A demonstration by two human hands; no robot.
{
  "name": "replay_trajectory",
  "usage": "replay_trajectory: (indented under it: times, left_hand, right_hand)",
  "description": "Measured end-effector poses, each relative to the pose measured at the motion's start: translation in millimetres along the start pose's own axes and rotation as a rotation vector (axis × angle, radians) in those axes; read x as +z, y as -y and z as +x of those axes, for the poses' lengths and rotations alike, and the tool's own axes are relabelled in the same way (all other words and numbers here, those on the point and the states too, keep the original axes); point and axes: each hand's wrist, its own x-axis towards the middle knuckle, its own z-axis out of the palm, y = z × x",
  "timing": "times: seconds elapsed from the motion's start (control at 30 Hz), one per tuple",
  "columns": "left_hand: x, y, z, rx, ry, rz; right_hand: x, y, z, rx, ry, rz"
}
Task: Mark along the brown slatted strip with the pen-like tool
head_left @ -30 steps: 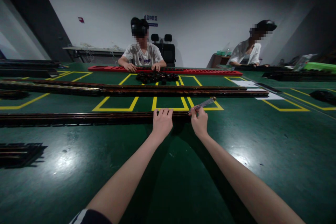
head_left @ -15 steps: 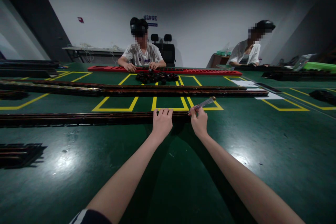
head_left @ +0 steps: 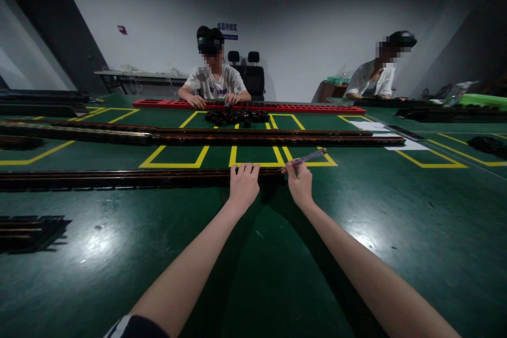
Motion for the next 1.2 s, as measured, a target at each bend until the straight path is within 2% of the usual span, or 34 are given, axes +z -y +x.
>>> replay_trajectory:
  times: [0.37, 0.7, 1.2]
  left_hand:
    - [0.8, -0.3, 0.1, 0.005, 0.002, -0.004]
    - [0.2, 0.1, -0.1, 0.000, 0.015, -0.014]
    - [1.6, 0.7, -0.6, 0.002, 0.027, -0.017]
  right_hand:
    - [0.1, 1.9, -1.0, 0.015, -0.020, -0.016]
    - [-0.1, -4.1, -1.2, 0.063, -0.129, -0.064]
    - [-0.9, -0.4, -1.0, 0.105, -0.057, -0.016]
